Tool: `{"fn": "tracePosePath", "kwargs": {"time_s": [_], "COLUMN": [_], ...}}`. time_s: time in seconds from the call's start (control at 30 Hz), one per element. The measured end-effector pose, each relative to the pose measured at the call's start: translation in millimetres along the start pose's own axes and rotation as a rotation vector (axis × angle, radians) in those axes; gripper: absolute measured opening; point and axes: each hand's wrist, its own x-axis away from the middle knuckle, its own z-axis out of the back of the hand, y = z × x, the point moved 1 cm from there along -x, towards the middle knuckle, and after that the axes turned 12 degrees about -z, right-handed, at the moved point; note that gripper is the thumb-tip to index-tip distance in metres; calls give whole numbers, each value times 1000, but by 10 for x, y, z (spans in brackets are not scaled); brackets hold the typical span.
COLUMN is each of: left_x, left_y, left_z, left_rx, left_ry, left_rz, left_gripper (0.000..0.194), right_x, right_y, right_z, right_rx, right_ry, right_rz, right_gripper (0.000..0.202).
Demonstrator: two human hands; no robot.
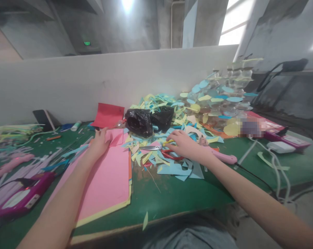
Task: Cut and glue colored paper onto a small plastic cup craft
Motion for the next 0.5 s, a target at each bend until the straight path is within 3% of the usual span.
{"fn": "tracePosePath", "kwargs": {"time_s": [0.2, 0.5], "left_x": [-10, -24], "left_y": [22, 12], "left_z": [-34, -92], "left_rx": [-151, -170], "left_ry": [-99, -195], "left_rz": [-27, 91], "left_gripper": [31, 44], "right_x": [18, 15], "right_y": [-17, -24], "right_z": [14, 24], "right_rx": [5, 28], "right_ry": [7, -14], "right_rz": [15, 22], "right_gripper": [25, 28]}}
